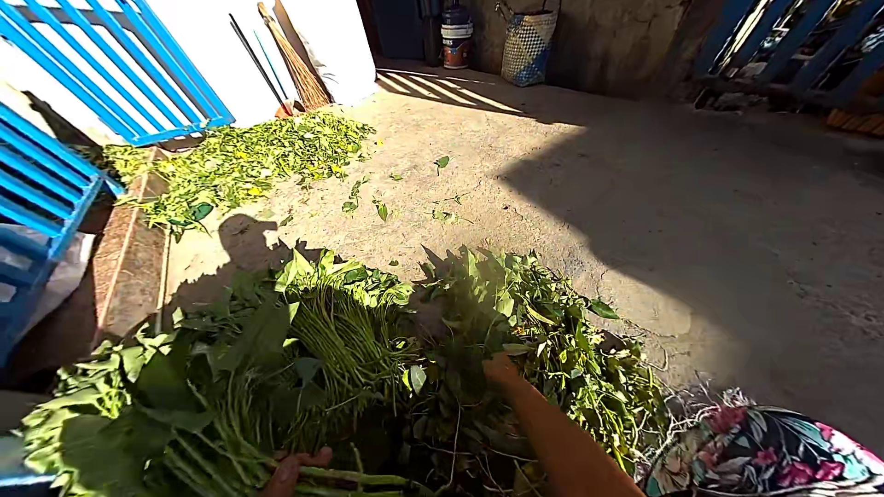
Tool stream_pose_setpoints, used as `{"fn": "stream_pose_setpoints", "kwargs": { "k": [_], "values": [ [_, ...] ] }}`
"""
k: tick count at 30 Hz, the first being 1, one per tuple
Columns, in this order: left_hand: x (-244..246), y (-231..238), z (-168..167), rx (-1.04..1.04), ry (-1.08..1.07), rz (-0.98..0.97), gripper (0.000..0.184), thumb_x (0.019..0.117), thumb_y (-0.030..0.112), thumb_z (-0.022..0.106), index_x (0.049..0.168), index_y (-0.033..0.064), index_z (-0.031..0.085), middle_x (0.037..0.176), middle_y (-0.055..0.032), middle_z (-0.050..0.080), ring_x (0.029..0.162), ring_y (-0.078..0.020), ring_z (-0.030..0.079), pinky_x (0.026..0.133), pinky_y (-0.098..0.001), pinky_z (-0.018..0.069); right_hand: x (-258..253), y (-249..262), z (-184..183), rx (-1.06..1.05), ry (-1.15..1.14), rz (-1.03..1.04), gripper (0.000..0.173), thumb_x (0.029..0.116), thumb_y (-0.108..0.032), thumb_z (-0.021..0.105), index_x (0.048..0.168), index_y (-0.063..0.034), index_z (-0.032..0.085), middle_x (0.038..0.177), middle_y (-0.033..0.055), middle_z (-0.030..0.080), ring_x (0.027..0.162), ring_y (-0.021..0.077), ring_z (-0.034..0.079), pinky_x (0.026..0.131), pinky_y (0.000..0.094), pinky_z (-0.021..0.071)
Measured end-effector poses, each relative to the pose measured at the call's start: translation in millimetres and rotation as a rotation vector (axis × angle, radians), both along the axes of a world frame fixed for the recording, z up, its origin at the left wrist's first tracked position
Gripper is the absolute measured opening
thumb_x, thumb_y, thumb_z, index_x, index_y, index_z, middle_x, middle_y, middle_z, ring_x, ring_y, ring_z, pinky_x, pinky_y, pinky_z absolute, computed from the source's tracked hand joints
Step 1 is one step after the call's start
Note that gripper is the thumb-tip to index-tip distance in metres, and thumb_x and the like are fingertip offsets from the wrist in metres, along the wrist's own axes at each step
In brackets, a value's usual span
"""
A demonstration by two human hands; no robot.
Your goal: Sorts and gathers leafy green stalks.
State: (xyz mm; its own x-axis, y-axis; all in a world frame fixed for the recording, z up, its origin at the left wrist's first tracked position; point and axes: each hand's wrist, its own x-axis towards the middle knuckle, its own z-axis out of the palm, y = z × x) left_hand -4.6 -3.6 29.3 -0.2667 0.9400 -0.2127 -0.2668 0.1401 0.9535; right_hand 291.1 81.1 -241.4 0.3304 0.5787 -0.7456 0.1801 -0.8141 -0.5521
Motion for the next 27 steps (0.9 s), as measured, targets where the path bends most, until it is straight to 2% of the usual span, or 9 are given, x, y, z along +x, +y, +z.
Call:
{"fn": "stream_pose_setpoints", "kwargs": {
  "k": [2, 5, 7, 9, 12, 14, 19, 23, 27],
  "values": [
    [1.4, -1.1, -2.7, 0.007, -0.043, -0.057, 0.008, 0.1046, -0.001, 0.047, 0.111, 0.003, 0.05, 0.092, -0.0104, 0.073, 0.084, -0.0258, 0.076, 0.079, -0.0435, 0.0654, -5.0, 4.6, -11.8, 0.061, 0.07, -0.177, 0.04, 0.1022, -0.02, 0.058, 0.135, 0.0034, 0.059, 0.137, 0.0267, 0.058, 0.128, 0.0377, 0.057, 0.106, 0.0555, 0.0457],
    [4.2, -1.5, -3.5, 0.051, -0.061, -0.071, 0.01, 0.104, -0.003, 0.047, 0.113, 0.0012, 0.051, 0.098, -0.0145, 0.075, 0.087, -0.0287, 0.077, 0.078, -0.0437, 0.0658, -13.2, 1.8, 19.7, 0.244, -0.021, -0.249, 0.034, 0.1038, -0.018, 0.055, 0.132, 0.0012, 0.062, 0.131, 0.0246, 0.063, 0.126, 0.035, 0.059, 0.108, 0.0519, 0.046],
    [6.4, -1.7, -1.6, 0.069, -0.031, -0.081, 0.01, 0.1035, -0.004, 0.047, 0.112, 0.0016, 0.05, 0.095, -0.0144, 0.075, 0.085, -0.029, 0.076, 0.077, -0.0445, 0.0657, -17.5, -7.8, 36.1, 0.536, -0.05, -0.286, 0.028, 0.1044, -0.018, 0.056, 0.12, 0.0006, 0.069, 0.109, 0.0186, 0.071, 0.105, 0.0278, 0.068, 0.097, 0.0455, 0.0517],
    [9.5, -2.3, 1.4, 0.084, 0.005, -0.072, 0.012, 0.1018, -0.006, 0.048, 0.11, 0.0022, 0.051, 0.087, -0.0114, 0.075, 0.079, -0.0268, 0.076, 0.076, -0.0434, 0.066, -13.3, -17.1, 40.5, 0.579, -0.036, -0.192, 0.027, 0.1042, -0.019, 0.055, 0.116, -0.0008, 0.071, 0.097, 0.0126, 0.073, 0.09, 0.0213, 0.069, 0.088, 0.0417, 0.0547],
    [14.8, -3.5, 5.3, 0.075, 0.016, -0.024, 0.015, 0.0994, -0.009, 0.051, 0.11, 0.0013, 0.054, 0.083, -0.008, 0.074, 0.073, -0.0219, 0.075, 0.071, -0.0392, 0.0662, 2.0, -25.7, 55.7, 0.291, 0.026, 0.048, 0.032, 0.1041, -0.02, 0.053, 0.124, 0.0001, 0.067, 0.113, 0.019, 0.069, 0.101, 0.0291, 0.067, 0.092, 0.0486, 0.0528],
    [12.5, -0.6, 3.0, 0.086, 0.015, -0.009, 0.021, 0.0962, -0.012, 0.054, 0.114, -0.0007, 0.055, 0.089, -0.0088, 0.074, 0.072, -0.0219, 0.075, 0.069, -0.0389, 0.0661, 1.1, -36.5, 80.4, 0.43, -0.02, 0.098, 0.032, 0.1047, -0.02, 0.051, 0.124, -0.0012, 0.068, 0.114, 0.0173, 0.071, 0.105, 0.0266, 0.069, 0.098, 0.0456, 0.0529],
    [14.5, 3.3, -3.0, 0.023, 0.003, 0.052, 0.027, 0.0899, -0.015, 0.062, 0.113, -0.0035, 0.058, 0.09, -0.0127, 0.074, 0.069, -0.0258, 0.074, 0.064, -0.0414, 0.0658, -40.4, -93.6, 127.2, 0.879, 0.265, -0.043, 0.022, 0.0987, -0.012, 0.059, 0.113, -0.001, 0.072, 0.094, 0.0048, 0.072, 0.082, 0.0082, 0.067, 0.078, 0.0268, 0.0558],
    [18.3, 4.8, -7.1, -0.003, -0.026, 0.042, 0.029, 0.0875, -0.015, 0.066, 0.114, -0.0061, 0.06, 0.091, -0.0169, 0.073, 0.07, -0.0289, 0.073, 0.065, -0.0438, 0.0654, -68.7, -129.8, 140.4, 0.992, 0.24, 0.092, 0.027, 0.1007, -0.017, 0.061, 0.121, -0.0028, 0.072, 0.111, 0.0087, 0.071, 0.101, 0.0137, 0.068, 0.092, 0.0312, 0.0566],
    [15.0, 4.9, -12.1, 0.023, -0.048, -0.018, 0.032, 0.0846, -0.017, 0.068, 0.114, -0.009, 0.06, 0.092, -0.0218, 0.072, 0.072, -0.0321, 0.073, 0.067, -0.0455, 0.0652, -86.2, -140.5, 133.6, 1.18, -0.009, 0.296, 0.023, 0.1006, -0.017, 0.062, 0.116, -0.0064, 0.075, 0.101, 0.0096, 0.072, 0.101, 0.0221, 0.066, 0.094, 0.0417, 0.0529]
  ]
}}
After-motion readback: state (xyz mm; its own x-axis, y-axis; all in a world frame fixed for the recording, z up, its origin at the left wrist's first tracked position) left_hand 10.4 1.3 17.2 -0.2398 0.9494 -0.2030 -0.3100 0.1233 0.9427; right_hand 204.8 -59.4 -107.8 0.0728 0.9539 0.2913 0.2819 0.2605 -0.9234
